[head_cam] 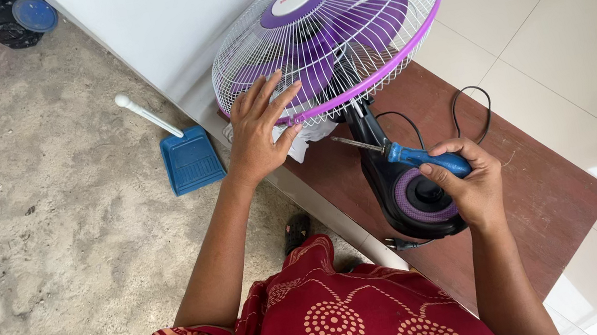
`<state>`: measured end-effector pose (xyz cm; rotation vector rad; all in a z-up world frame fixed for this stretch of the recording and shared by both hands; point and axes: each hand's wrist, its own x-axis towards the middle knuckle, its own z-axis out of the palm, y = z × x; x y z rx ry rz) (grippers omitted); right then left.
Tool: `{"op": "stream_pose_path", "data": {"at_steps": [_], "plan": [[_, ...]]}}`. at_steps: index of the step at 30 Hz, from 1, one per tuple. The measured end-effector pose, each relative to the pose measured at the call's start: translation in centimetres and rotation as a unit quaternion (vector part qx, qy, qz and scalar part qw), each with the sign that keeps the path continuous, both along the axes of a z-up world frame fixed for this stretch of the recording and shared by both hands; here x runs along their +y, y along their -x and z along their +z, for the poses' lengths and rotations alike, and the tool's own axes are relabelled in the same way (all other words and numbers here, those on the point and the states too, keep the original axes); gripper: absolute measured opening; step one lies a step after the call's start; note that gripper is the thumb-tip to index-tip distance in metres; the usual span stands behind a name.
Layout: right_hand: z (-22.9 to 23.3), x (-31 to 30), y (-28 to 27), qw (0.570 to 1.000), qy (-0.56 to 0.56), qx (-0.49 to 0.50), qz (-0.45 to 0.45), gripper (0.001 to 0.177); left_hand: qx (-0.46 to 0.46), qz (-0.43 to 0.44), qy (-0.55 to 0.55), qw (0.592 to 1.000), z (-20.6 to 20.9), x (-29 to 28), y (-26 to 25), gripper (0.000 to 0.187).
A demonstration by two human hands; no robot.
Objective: The person uses a screwdriver to loosen a screw on the front grill of a purple electric fan, then removes the front grill and the fan blade. The components are placed on the floor and table. The video ends before reassembly.
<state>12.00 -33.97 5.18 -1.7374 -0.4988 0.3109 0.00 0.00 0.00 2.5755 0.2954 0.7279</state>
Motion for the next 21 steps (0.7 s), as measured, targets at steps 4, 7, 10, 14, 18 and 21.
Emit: {"op": "stream_pose_path", "data": {"at_steps": [4, 7, 10, 14, 18, 21], "plan": [[-0.5, 0.7, -0.4, 0.993, -0.101, 0.052, 0.018, 0.016, 0.001, -0.012, 0.023, 1.000, 0.9, 0.6, 0.3, 0.074], [-1.0, 1.2, -0.6, 0.985, -0.134, 0.109, -0.007, 0.011, -0.011, -0.014, 0.040, 0.999, 1.1, 0.5, 0.6, 0.076], [-1.4, 1.7, -0.6, 0.981, -0.133, 0.137, -0.035, 0.009, -0.019, -0.007, 0.019, 1.000, 1.2, 0.3, 0.5, 0.076], [-1.6, 2.0, -0.5, 0.977, -0.145, 0.153, -0.042, 0.009, -0.024, -0.009, 0.007, 1.000, 1.2, -0.2, 0.2, 0.077], [-1.4, 1.9, -0.3, 0.964, -0.190, 0.179, -0.047, 0.015, -0.034, -0.017, 0.007, 0.999, 1.0, -0.3, -0.3, 0.080], [-1.1, 1.9, 0.0, 0.959, -0.223, 0.170, -0.042, 0.015, -0.056, -0.030, 0.024, 0.998, 0.8, -0.1, -0.6, 0.079]]}}
